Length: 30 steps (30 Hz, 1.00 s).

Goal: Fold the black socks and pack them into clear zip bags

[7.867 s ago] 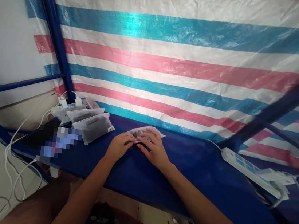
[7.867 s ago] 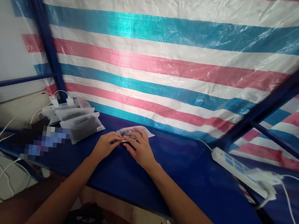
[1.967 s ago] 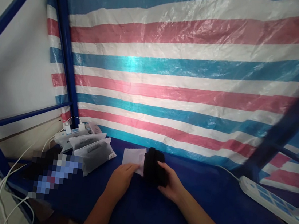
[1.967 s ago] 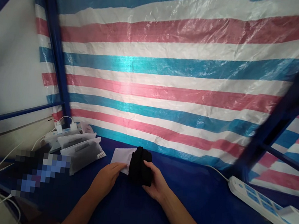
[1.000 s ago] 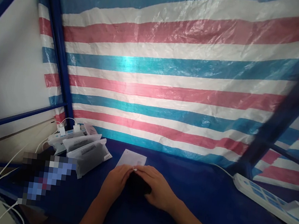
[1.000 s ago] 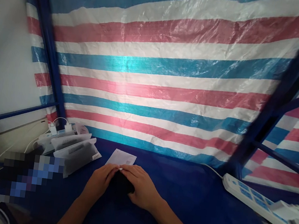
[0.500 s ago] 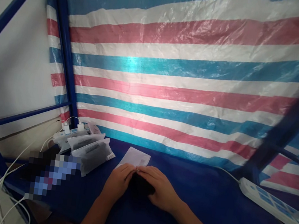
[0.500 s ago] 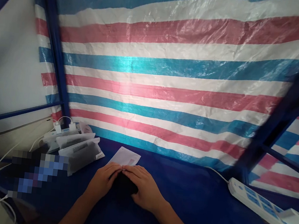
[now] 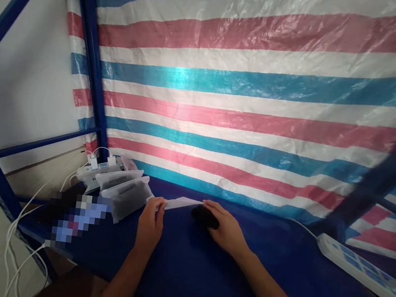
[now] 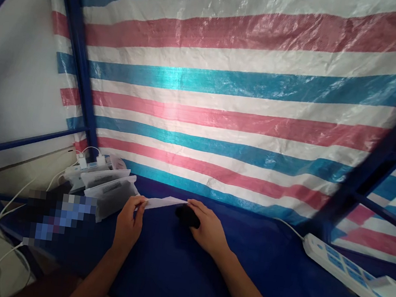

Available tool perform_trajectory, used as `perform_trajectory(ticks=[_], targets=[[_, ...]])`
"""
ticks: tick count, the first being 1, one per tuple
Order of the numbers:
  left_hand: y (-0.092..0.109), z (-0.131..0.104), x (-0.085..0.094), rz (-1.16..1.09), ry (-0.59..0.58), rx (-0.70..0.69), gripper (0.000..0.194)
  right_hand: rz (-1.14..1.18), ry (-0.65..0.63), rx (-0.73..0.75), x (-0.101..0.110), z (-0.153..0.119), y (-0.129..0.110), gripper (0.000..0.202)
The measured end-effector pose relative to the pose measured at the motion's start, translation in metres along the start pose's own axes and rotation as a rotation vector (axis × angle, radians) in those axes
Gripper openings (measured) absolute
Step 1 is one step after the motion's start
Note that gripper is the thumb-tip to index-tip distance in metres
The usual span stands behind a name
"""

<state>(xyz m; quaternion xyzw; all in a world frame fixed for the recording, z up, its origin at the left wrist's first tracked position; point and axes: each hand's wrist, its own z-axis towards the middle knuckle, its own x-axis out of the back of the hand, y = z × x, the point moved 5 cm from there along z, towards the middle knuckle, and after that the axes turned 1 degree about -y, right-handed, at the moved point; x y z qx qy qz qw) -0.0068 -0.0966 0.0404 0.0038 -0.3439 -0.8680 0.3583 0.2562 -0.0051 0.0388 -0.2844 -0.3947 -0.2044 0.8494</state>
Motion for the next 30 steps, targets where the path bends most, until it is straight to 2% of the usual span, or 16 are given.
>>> perform_trajectory(ticks=[4, 6, 11, 13, 16, 19, 22, 24, 27, 30], targets=[[-0.001, -0.003, -0.003, -0.021, -0.054, 0.016, 0.022, -0.029, 0.040, -0.072, -0.001, 0.000, 0.007, 0.058], [-0.006, -0.005, -0.002, -0.002, -0.040, 0.072, 0.025, -0.022, 0.076, -0.090, -0.001, 0.001, 0.008, 0.059], [-0.029, -0.007, 0.020, -0.020, 0.243, 0.370, 0.037, -0.008, 0.105, -0.107, -0.002, -0.001, 0.009, 0.060], [-0.037, -0.006, 0.025, -0.114, 0.283, 0.459, 0.048, -0.004, 0.099, -0.107, -0.003, -0.002, 0.008, 0.059], [-0.043, -0.004, 0.024, -0.181, 0.252, 0.518, 0.056, 0.026, 0.108, -0.114, -0.003, -0.002, 0.006, 0.059], [-0.047, -0.003, 0.024, -0.100, 0.227, 0.481, 0.045, 0.110, 0.171, -0.151, 0.000, 0.000, 0.010, 0.060], [-0.051, -0.003, 0.021, 0.019, 0.152, 0.431, 0.038, 0.267, 0.292, -0.302, 0.005, 0.000, 0.021, 0.050], [-0.052, -0.003, 0.015, 0.094, 0.069, 0.415, 0.039, 0.497, 0.326, -0.459, 0.004, -0.002, 0.030, 0.047], [-0.048, -0.005, 0.004, 0.230, -0.050, 0.349, 0.035, 0.923, 0.237, -0.626, -0.006, -0.004, 0.031, 0.055], [-0.039, -0.009, -0.004, 0.441, -0.100, 0.270, 0.033, 1.088, 0.086, -0.670, -0.014, -0.006, 0.023, 0.055]])
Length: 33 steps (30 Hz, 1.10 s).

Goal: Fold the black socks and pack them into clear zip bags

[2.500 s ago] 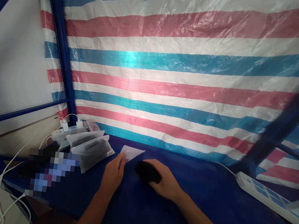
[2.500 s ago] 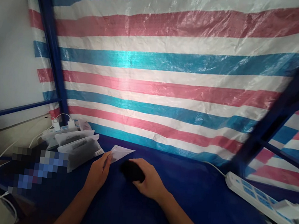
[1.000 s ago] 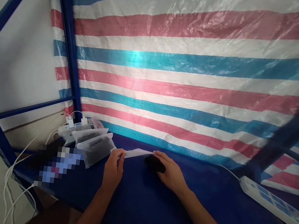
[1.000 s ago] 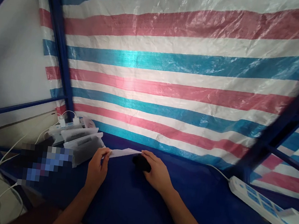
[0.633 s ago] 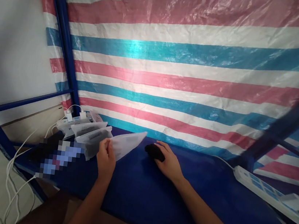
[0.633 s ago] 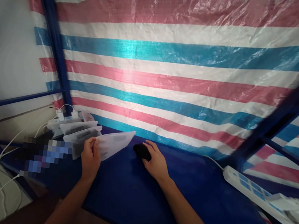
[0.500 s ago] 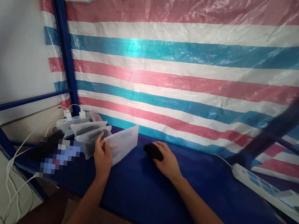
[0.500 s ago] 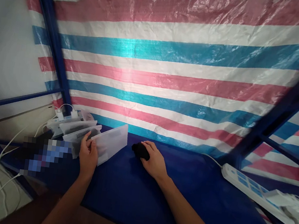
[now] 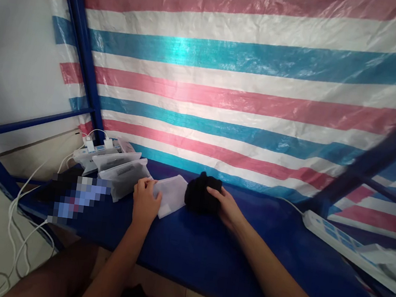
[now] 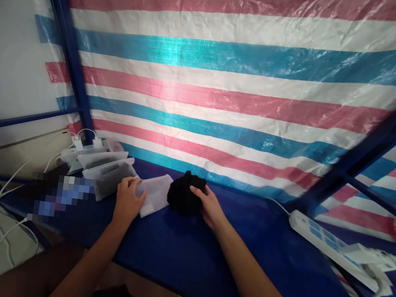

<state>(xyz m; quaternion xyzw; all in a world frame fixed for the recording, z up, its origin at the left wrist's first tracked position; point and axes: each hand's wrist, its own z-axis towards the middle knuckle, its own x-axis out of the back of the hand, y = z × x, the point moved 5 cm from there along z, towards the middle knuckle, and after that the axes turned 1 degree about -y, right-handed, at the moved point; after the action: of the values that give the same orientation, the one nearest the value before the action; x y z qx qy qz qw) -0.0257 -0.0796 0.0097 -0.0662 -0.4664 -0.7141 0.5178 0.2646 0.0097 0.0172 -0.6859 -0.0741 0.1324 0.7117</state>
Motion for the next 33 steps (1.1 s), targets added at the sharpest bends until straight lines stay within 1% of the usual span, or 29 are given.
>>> perform_trajectory(ticks=[2, 3, 4, 6, 7, 8, 9, 10, 13, 15, 17, 18, 19, 22, 23, 24, 25, 28, 29, 31, 32, 33], targets=[[0.008, -0.004, -0.004, 0.086, -0.024, -0.095, 0.032, -0.056, -0.074, -0.032, -0.005, -0.002, 0.003, 0.051], [0.012, -0.006, -0.007, 0.086, -0.071, -0.170, 0.029, -0.108, -0.090, -0.025, -0.006, -0.002, 0.004, 0.049], [0.016, -0.008, -0.012, 0.069, -0.139, -0.250, 0.028, -0.180, -0.074, 0.008, -0.005, -0.001, 0.004, 0.049], [0.020, -0.012, -0.023, 0.027, -0.282, -0.358, 0.029, -0.365, 0.050, 0.151, 0.001, 0.001, -0.001, 0.054], [0.020, -0.014, -0.027, 0.022, -0.326, -0.365, 0.029, -0.457, 0.135, 0.242, 0.005, 0.001, -0.006, 0.059], [0.018, -0.014, -0.030, 0.027, -0.344, -0.348, 0.030, -0.535, 0.209, 0.324, 0.009, 0.000, -0.010, 0.064], [0.016, -0.014, -0.031, 0.038, -0.340, -0.320, 0.030, -0.591, 0.257, 0.382, 0.011, 0.000, -0.014, 0.067], [0.014, -0.014, -0.032, 0.051, -0.325, -0.292, 0.031, -0.625, 0.274, 0.407, 0.013, -0.001, -0.016, 0.066], [0.011, -0.015, -0.031, 0.090, -0.279, -0.241, 0.033, -0.665, 0.241, 0.355, 0.016, -0.001, -0.016, 0.056], [0.011, -0.016, -0.031, 0.124, -0.283, -0.237, 0.034, -0.702, 0.222, 0.328, 0.016, -0.002, -0.016, 0.055], [0.012, -0.017, -0.031, 0.154, -0.308, -0.245, 0.036, -0.756, 0.172, 0.341, 0.012, -0.005, -0.015, 0.058], [0.012, -0.018, -0.031, 0.165, -0.321, -0.247, 0.037, -0.790, 0.116, 0.356, 0.009, -0.006, -0.014, 0.063], [0.013, -0.018, -0.031, 0.174, -0.329, -0.248, 0.038, -0.827, 0.040, 0.373, 0.005, -0.008, -0.012, 0.070], [0.016, -0.019, -0.028, 0.194, -0.316, -0.247, 0.038, -0.944, -0.213, 0.430, -0.007, -0.017, -0.007, 0.102], [0.017, -0.019, -0.027, 0.200, -0.305, -0.252, 0.038, -0.973, -0.271, 0.443, -0.010, -0.020, -0.006, 0.108], [0.019, -0.020, -0.025, 0.207, -0.294, -0.260, 0.037, -0.992, -0.308, 0.452, -0.011, -0.023, -0.006, 0.108], [0.022, -0.021, -0.024, 0.214, -0.283, -0.272, 0.037, -1.002, -0.328, 0.458, -0.012, -0.024, -0.007, 0.103], [0.029, -0.023, -0.018, 0.253, -0.258, -0.298, 0.035, -1.030, -0.342, 0.513, -0.015, -0.027, -0.015, 0.079], [0.031, -0.023, -0.017, 0.274, -0.254, -0.299, 0.033, -1.049, -0.353, 0.550, -0.018, -0.028, -0.019, 0.077], [0.033, -0.023, -0.014, 0.318, -0.254, -0.284, 0.030, -1.086, -0.381, 0.624, -0.024, -0.029, -0.026, 0.082], [0.033, -0.022, -0.014, 0.333, -0.257, -0.274, 0.028, -1.095, -0.394, 0.647, -0.027, -0.030, -0.029, 0.084], [0.033, -0.022, -0.014, 0.341, -0.261, -0.262, 0.026, -1.091, -0.405, 0.658, -0.030, -0.030, -0.031, 0.081]])
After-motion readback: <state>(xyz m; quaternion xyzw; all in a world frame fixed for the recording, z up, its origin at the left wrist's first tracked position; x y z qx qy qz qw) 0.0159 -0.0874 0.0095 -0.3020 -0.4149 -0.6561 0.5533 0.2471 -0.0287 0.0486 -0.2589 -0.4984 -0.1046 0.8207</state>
